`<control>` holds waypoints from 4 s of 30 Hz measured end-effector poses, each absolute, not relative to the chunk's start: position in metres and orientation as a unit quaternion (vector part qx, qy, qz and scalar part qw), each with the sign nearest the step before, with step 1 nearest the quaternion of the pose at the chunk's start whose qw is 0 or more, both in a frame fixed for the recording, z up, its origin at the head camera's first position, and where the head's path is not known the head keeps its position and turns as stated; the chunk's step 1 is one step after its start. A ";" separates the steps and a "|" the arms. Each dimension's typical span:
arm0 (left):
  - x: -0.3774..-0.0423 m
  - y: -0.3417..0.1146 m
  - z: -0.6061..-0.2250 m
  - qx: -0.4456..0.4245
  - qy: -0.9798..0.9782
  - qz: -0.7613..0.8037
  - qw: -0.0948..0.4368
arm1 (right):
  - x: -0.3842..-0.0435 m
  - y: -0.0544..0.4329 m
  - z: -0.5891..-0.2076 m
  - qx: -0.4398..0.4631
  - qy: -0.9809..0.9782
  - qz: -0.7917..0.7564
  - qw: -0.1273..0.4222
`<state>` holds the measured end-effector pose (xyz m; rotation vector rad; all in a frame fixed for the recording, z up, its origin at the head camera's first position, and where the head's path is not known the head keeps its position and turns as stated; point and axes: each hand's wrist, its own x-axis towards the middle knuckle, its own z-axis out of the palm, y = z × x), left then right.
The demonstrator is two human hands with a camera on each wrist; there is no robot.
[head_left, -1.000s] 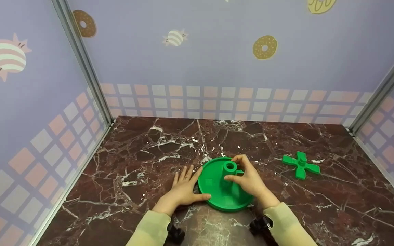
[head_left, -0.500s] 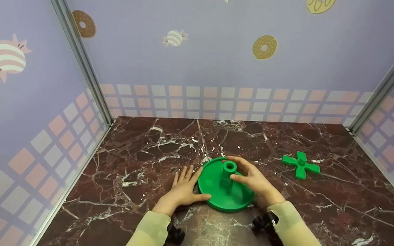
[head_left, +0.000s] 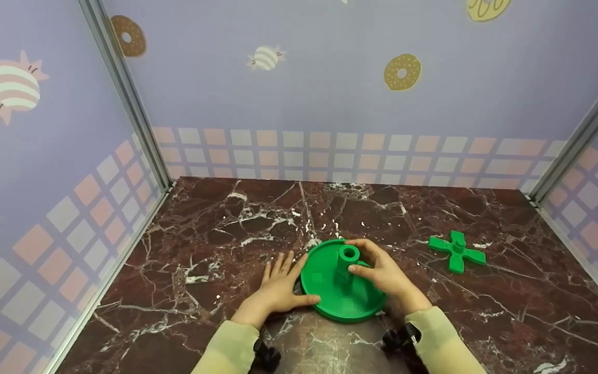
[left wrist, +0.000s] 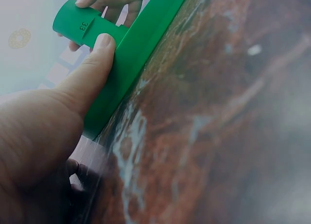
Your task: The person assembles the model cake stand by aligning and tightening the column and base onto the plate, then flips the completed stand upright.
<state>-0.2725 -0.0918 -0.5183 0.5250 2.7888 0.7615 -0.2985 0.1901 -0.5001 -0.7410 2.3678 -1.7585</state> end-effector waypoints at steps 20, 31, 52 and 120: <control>-0.273 -0.091 -0.520 0.173 0.946 0.257 0.095 | -0.299 0.189 -0.505 -0.270 0.773 -0.574 0.008; -0.272 -0.090 -0.519 0.170 0.944 0.265 0.094 | -0.298 0.188 -0.506 -0.282 0.769 -0.574 -0.019; -0.271 -0.089 -0.520 0.169 0.944 0.268 0.091 | -0.297 0.186 -0.508 -0.270 0.774 -0.572 -0.033; -0.270 -0.092 -0.518 0.178 0.941 0.272 0.093 | -0.300 0.429 -0.480 -0.031 0.771 -0.631 -0.081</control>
